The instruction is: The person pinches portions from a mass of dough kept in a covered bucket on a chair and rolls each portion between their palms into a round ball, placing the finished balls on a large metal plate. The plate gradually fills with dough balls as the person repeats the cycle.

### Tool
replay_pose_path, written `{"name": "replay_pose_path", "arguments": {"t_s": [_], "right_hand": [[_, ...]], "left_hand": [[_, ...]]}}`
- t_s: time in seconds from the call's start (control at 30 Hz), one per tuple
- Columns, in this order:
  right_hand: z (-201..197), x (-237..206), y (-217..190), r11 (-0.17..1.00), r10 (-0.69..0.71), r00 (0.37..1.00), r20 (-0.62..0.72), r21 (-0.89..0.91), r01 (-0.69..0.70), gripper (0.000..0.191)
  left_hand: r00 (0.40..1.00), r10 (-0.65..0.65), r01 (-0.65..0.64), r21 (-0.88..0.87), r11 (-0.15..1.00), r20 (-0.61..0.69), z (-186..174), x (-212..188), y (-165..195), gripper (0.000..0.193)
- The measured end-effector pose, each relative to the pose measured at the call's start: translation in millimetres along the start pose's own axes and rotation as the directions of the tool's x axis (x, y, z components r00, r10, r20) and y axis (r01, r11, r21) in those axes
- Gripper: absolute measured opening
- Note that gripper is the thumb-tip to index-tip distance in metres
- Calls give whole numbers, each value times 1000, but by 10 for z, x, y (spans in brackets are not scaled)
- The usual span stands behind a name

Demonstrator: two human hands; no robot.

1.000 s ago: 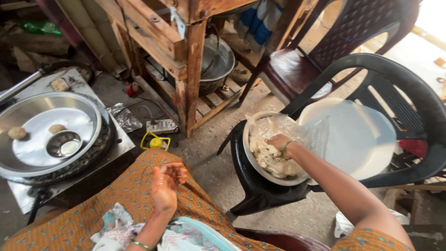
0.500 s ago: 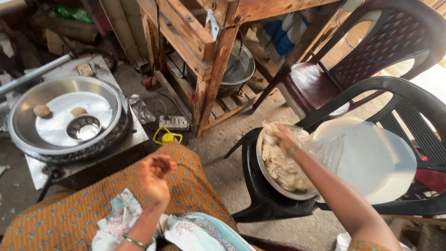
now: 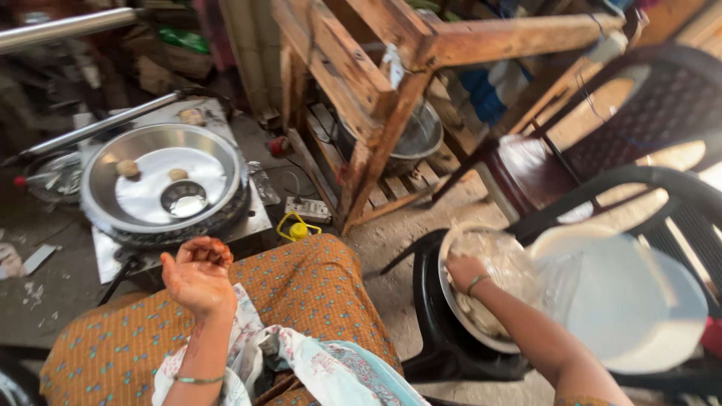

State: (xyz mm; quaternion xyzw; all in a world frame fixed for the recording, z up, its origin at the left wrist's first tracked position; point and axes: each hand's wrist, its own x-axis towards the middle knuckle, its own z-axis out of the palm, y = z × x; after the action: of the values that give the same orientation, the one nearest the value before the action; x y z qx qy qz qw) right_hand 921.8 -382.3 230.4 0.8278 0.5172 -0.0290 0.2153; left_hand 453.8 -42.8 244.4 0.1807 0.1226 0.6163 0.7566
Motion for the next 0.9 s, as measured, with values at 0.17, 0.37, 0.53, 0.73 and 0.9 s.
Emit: {"name": "replay_pose_path", "arguments": {"t_s": [0.17,0.37,0.53,0.73,0.9], "right_hand": [[-354,190,-7,991,53,997,64,122,-60,37],[-1826,460,-492,716,8,984,-177,688,118,52],[-2822,599,-1973,15,-221,975,23,1000,-21,42],[-3104,1261,-3724,-504,-37,983,-179,853,136,68],[-3048,2046,-4580,-843,60,951,-304,494,211,68]], "left_hand": [[999,30,-31,-17,999,-11,-123,171,75,61],[998,-20,19,-19,1000,-60,-154,392,-12,54],[996,-83,80,63,995,43,-94,290,-65,47],[995,-103,97,260,961,9,-17,481,317,46],[960,-187,258,389,885,-210,-208,1044,743,38]]}}
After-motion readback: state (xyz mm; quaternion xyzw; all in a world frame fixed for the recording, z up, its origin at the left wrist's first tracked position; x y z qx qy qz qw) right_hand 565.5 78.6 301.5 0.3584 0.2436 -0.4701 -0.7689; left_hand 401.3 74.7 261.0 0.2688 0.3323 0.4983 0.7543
